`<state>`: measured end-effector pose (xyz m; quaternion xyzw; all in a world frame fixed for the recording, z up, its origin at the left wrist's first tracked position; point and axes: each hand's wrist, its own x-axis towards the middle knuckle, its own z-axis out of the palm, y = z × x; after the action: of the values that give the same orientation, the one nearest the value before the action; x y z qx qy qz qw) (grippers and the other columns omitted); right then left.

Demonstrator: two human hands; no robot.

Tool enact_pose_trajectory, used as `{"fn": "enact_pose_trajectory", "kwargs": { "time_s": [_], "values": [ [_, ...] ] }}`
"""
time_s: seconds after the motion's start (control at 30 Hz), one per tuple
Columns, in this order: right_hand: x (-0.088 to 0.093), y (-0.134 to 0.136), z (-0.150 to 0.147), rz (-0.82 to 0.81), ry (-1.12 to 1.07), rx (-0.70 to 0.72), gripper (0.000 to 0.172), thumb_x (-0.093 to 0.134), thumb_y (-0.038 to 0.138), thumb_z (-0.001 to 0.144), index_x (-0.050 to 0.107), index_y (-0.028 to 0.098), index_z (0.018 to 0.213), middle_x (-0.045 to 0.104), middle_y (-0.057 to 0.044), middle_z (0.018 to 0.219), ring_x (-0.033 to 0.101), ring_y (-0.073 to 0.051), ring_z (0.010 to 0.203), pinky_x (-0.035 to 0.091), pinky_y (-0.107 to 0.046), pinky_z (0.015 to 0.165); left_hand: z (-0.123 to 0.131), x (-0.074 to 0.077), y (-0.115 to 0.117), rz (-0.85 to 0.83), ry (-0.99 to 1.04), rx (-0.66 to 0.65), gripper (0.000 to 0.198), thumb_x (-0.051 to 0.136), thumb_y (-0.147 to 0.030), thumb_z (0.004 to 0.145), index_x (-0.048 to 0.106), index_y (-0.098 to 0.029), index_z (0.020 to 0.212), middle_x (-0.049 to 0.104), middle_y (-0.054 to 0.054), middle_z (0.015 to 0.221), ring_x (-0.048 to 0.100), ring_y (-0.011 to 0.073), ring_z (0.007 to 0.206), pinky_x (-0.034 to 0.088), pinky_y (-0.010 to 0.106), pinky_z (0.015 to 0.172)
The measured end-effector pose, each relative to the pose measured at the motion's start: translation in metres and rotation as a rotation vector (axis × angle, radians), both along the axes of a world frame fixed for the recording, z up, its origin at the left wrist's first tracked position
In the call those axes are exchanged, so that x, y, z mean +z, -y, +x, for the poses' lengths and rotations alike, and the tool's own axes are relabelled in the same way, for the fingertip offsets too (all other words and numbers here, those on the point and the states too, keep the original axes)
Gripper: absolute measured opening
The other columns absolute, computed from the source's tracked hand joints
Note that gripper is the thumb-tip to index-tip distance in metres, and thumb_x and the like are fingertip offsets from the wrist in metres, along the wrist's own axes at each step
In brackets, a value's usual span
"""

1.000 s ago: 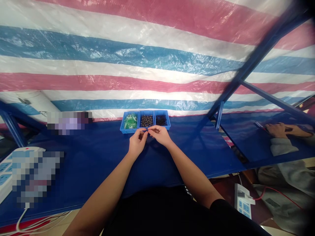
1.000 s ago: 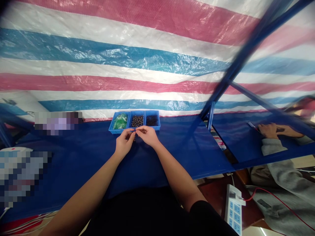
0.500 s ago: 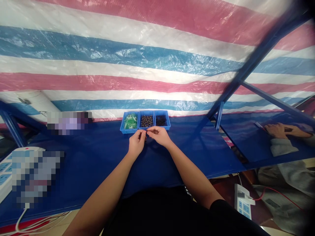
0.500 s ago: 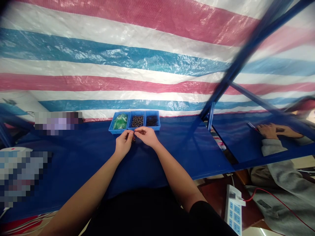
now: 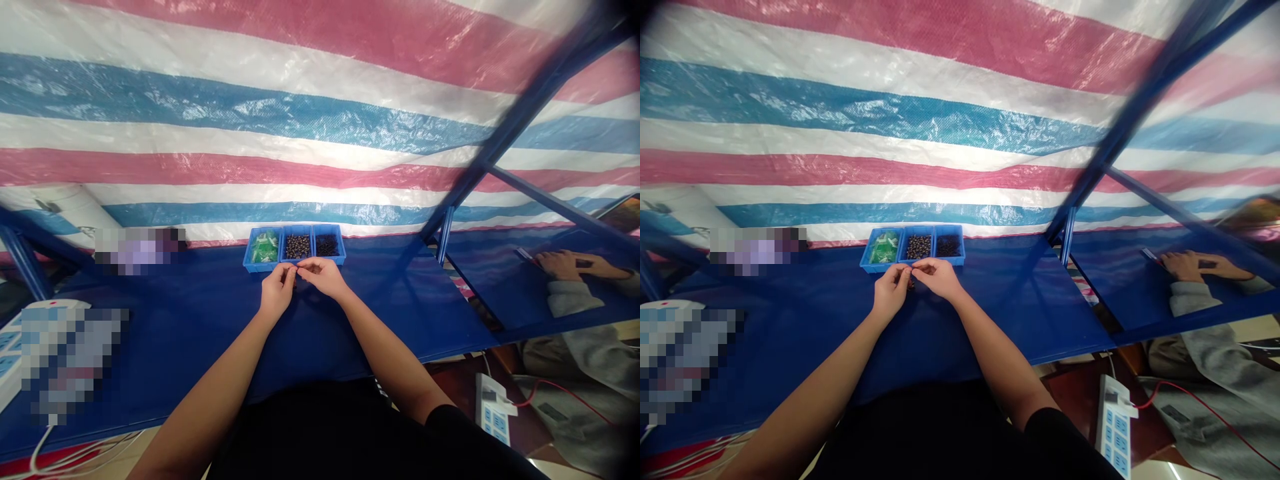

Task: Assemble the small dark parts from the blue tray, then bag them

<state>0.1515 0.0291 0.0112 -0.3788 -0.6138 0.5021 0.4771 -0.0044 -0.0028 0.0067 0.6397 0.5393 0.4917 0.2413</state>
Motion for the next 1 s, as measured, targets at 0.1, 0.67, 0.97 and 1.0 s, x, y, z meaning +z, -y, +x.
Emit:
{"fn": "enact_pose_trajectory", "kwargs": {
  "time_s": [0.1,0.67,0.97,1.0],
  "values": [
    [-0.0021,-0.0001,-0.0004,0.017,0.003,0.023,0.031,0.071,0.038,0.076,0.071,0.016,0.097,0.072,-0.006,0.085,0.065,-0.015,0.073,0.053,-0.029,0.072,0.0001,0.0018,0.0009,-0.001,0.003,-0.010,0.027,0.048,-0.044,0.092,0.061,-0.021,0.089,0.061,-0.002,0.064,0.060,0.0128,0.059,0.047,0.024,0.062],
    [0.0022,0.0001,0.0002,0.010,-0.011,-0.016,0.033,0.072,0.040,0.073,0.072,0.016,0.096,0.072,-0.005,0.084,0.064,-0.014,0.070,0.052,-0.028,0.069,0.0008,-0.0017,-0.0005,-0.004,0.025,-0.005,0.027,0.051,-0.044,0.090,0.062,-0.022,0.101,0.063,-0.001,0.067,0.062,0.0139,0.060,0.049,0.025,0.062],
    [0.0004,0.0004,-0.0003,0.007,0.020,-0.009,0.032,0.071,0.040,0.075,0.072,0.016,0.096,0.072,-0.005,0.083,0.064,-0.014,0.069,0.053,-0.028,0.068,-0.0012,-0.0016,-0.0011,-0.003,-0.020,-0.006,0.027,0.046,-0.045,0.093,0.060,-0.022,0.090,0.059,-0.003,0.062,0.058,0.0122,0.057,0.045,0.024,0.061],
    [0.0002,0.0003,-0.0004,0.008,0.020,-0.009,0.032,0.071,0.040,0.075,0.072,0.016,0.097,0.072,-0.005,0.083,0.064,-0.014,0.069,0.053,-0.028,0.068,-0.0010,-0.0011,-0.0008,-0.006,-0.015,-0.009,0.027,0.046,-0.045,0.093,0.060,-0.022,0.090,0.059,-0.003,0.063,0.058,0.0122,0.057,0.045,0.024,0.061]
  ]
}}
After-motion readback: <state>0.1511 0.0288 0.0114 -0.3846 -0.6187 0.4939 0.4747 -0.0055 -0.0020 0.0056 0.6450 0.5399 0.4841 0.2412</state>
